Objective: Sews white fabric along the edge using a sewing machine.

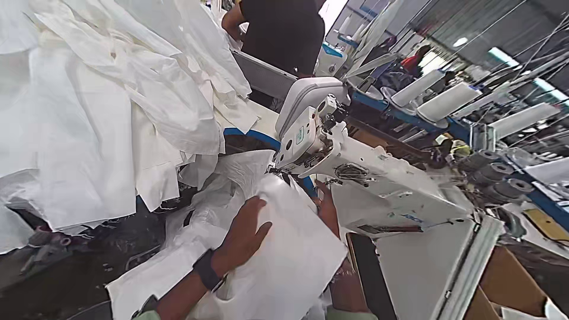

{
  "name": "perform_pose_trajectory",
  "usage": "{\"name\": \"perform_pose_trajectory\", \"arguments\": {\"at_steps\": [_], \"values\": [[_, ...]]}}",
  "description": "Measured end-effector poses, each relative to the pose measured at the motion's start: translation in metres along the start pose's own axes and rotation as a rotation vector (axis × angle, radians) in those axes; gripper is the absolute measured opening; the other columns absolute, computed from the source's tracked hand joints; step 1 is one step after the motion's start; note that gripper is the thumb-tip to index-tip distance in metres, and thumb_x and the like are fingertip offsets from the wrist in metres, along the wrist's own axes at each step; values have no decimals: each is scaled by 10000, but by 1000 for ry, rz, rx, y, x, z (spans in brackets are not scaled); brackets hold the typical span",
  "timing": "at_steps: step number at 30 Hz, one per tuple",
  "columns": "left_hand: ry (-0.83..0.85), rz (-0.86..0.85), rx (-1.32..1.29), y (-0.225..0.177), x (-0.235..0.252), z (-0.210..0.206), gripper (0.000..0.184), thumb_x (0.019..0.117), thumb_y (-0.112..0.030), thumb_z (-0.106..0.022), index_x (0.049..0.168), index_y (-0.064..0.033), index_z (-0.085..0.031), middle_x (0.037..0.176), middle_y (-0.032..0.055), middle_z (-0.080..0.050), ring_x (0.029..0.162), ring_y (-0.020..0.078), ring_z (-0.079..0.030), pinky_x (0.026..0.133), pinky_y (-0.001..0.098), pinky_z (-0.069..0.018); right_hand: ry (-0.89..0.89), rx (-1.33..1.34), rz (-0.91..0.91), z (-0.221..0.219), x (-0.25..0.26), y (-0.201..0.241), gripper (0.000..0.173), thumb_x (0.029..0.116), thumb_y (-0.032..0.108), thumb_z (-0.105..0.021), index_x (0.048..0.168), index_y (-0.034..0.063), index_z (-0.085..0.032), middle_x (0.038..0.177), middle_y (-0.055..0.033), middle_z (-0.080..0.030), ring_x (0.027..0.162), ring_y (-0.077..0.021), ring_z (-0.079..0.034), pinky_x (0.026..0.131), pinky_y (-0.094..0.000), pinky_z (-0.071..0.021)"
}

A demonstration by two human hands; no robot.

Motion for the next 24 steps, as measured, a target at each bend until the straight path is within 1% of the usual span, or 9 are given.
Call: {"name": "perform_pose_trajectory", "arguments": {"at_steps": [2,4,6,9,13,15,18,21,24], "values": [[-37,250,-23,9,-12,2,466,1037,-246,-524,1416,23,-485,1372,227,-590,1128,320,-667,935,512,-542,-33,-193,-180,40,-13,-30,391,938,170,-730,1212,-97,-649,1002,-272,-712,938,-392,-697,867,-590,-521],[-166,234,120,10,-16,10,411,996,-141,-554,1347,72,-547,1393,283,-566,1141,402,-658,922,557,-538,26,-372,-262,53,-23,-43,287,982,198,-688,953,-87,-708,885,-267,-698,910,-425,-680,857,-641,-471],[-258,92,201,-9,0,14,379,962,-45,-557,1310,105,-561,1404,317,-545,1144,425,-662,910,537,-565,35,-390,-153,39,-27,-22,293,997,177,-637,982,-108,-706,863,-281,-695,880,-452,-685,817,-663,-476],[-89,70,211,-33,7,-10,498,1026,-210,-505,1424,88,-478,1475,291,-508,1121,385,-689,874,497,-579,75,-395,104,1,-44,17,330,976,140,-579,1155,-127,-657,772,-259,-689,714,-446,-702,644,-626,-530],[-152,243,282,-12,7,4,633,1048,-299,-470,1552,59,-337,1511,303,-465,993,412,-709,814,551,-563,-33,-433,316,-25,-52,23,353,970,245,-535,965,-68,-699,561,-108,-580,481,-275,-608,444,-437,-470],[-264,138,291,-12,8,10,450,1022,-105,-495,1418,108,-503,1358,334,-583,987,440,-712,840,548,-573,-59,-411,376,-30,-49,19,359,975,238,-534,979,-66,-726,619,-122,-638,523,-265,-647,469,-427,-500],[-120,179,216,-28,6,-5,426,1036,-165,-505,1397,59,-533,1047,237,-717,775,398,-719,674,556,-570,-95,-402,489,-34,-37,21,306,955,186,-563,981,-58,-745,735,-151,-711,616,-266,-700,522,-404,-539],[47,275,252,-22,23,-2,578,1070,-300,-486,1580,-51,-379,1042,248,-721,879,459,-701,761,607,-530,-62,-365,573,-41,-33,21,235,931,132,-585,932,-32,-754,1029,-189,-763,779,-276,-761,577,-388,-585],[163,283,324,-16,45,2,637,1082,-396,-442,1642,-158,-256,930,229,-711,885,455,-681,781,600,-512,36,-298,599,-42,-35,12,176,880,94,-588,809,-16,-706,1293,-199,-697,672,-221,-725,513,-354,-540]]}}
Point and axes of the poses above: each hand's wrist, its own x-axis towards the middle knuckle, its own z-axis out of the back of the hand, y = z × x, the point moved 2 cm from there along x, towards the middle knuckle
